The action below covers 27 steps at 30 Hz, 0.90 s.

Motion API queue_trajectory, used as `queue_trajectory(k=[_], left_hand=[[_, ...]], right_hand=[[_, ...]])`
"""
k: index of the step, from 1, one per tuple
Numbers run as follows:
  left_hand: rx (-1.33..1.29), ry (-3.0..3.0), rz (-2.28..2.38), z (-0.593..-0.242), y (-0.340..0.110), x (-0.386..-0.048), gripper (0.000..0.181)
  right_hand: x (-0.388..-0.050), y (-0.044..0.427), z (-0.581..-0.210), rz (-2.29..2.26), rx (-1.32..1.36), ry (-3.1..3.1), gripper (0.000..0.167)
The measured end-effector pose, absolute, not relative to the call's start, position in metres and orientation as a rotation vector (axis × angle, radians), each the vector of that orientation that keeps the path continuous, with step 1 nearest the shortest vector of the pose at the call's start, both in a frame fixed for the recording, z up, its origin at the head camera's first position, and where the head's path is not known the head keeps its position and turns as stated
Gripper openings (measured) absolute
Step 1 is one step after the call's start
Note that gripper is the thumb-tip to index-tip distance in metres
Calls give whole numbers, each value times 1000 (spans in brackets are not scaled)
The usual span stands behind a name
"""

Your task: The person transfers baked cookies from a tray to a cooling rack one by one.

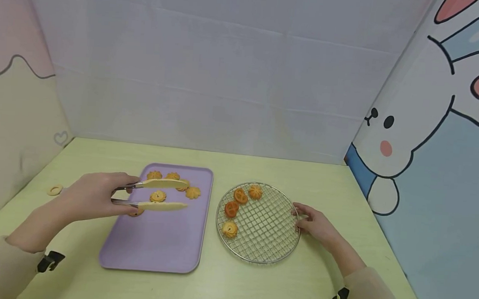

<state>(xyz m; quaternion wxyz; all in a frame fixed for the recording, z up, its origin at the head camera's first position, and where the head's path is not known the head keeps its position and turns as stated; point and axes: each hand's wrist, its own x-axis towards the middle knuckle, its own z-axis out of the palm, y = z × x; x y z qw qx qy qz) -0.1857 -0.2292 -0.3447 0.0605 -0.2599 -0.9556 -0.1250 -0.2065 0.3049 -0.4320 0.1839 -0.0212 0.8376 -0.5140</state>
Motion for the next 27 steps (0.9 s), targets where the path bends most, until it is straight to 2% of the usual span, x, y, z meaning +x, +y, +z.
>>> queue_trajectory(k=[3, 5, 14, 27], left_hand=[[-762, -2906, -356, -344, -239, -184, 65], [-752, -2894, -335, -344, -246, -183, 68], [-775, -2864, -253, -349, -276, -183, 46], [-752, -2991, -191, -347, -303, -189, 56]], right_hand=[[-206, 305, -432, -1447, -55, 2362, 61], [-206, 305, -432, -1445, -57, 2362, 61], [-206, 305, -431, -1443, -73, 2364, 61], [-205, 306, -430, -1476, -117, 2335, 61]])
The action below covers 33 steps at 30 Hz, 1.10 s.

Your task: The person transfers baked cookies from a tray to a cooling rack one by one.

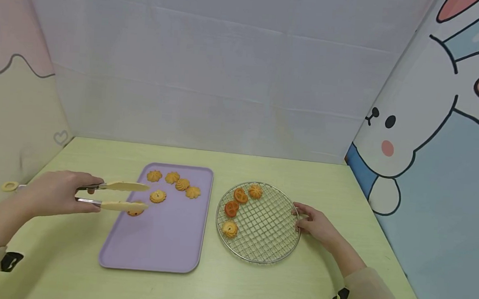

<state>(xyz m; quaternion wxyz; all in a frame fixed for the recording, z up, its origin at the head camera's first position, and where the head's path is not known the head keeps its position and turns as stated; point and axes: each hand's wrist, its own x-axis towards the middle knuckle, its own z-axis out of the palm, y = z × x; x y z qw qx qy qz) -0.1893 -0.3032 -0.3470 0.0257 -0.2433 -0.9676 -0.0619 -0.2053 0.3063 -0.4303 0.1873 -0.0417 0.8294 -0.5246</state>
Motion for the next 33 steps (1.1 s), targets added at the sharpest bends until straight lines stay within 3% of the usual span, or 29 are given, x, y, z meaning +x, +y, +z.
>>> queue_trajectory(k=[13, 25, 33], left_hand=[[-746, -3087, -47, -351, -308, -197, 61], [-814, -3121, 57, -349, -301, -205, 35], [-837, -3124, 100, -347, -297, -205, 32]], right_hand=[[-204, 305, -428, -1474, -121, 2342, 61], [-205, 305, -428, -1460, -110, 2355, 61], [-204, 305, -430, -1449, -87, 2368, 60]])
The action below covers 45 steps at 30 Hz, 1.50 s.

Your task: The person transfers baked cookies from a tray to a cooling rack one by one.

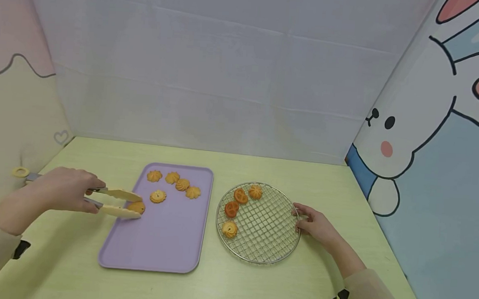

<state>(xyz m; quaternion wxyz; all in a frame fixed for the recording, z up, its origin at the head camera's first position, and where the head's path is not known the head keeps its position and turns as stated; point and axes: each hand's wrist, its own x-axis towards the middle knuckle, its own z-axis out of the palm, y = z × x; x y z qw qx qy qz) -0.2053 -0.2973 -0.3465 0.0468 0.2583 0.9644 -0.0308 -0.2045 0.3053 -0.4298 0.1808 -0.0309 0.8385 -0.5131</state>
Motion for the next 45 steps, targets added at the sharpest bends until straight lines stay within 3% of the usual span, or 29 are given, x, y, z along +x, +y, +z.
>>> queue_trajectory(k=[36, 45], left_hand=[[837, 2981, 63, -333, -285, -208, 29], [856, 3090, 122, -323, -271, -210, 51]], right_hand=[[-204, 306, -430, -1471, -90, 2345, 61], [-205, 304, -428, -1455, -73, 2353, 61]])
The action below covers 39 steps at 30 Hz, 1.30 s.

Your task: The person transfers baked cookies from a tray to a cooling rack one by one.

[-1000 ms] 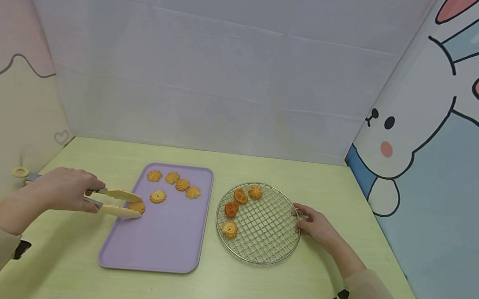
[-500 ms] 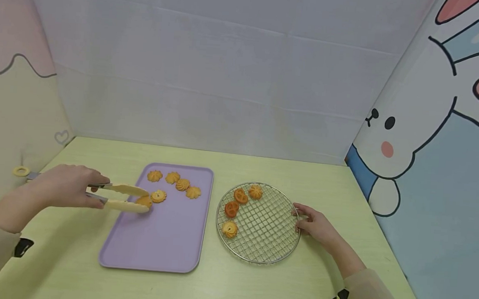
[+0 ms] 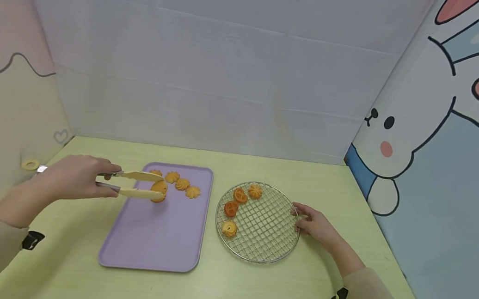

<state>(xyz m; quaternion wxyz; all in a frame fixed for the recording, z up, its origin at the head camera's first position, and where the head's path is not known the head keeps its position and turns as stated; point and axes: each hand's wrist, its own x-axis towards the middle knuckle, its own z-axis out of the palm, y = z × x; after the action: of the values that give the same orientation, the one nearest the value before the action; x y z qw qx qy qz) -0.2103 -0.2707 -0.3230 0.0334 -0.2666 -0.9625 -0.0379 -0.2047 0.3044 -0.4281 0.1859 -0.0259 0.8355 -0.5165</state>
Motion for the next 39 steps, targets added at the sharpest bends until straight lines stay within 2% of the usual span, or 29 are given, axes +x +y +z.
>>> queue_trajectory(k=[11, 19, 31, 39], left_hand=[[-828, -2869, -122, -313, -243, -212, 49], [-857, -2838, -162, -310, -219, -215, 54], [-966, -2732, -241, -313, -178, -221, 47], [-1036, -2727, -281, -319, -148, -224, 52]], right_hand=[[-205, 305, -429, -1474, -89, 2345, 61], [-206, 306, -428, -1469, -108, 2356, 61], [-205, 305, -429, -1457, -90, 2366, 60], [-205, 306, -429, -1460, -84, 2364, 60]])
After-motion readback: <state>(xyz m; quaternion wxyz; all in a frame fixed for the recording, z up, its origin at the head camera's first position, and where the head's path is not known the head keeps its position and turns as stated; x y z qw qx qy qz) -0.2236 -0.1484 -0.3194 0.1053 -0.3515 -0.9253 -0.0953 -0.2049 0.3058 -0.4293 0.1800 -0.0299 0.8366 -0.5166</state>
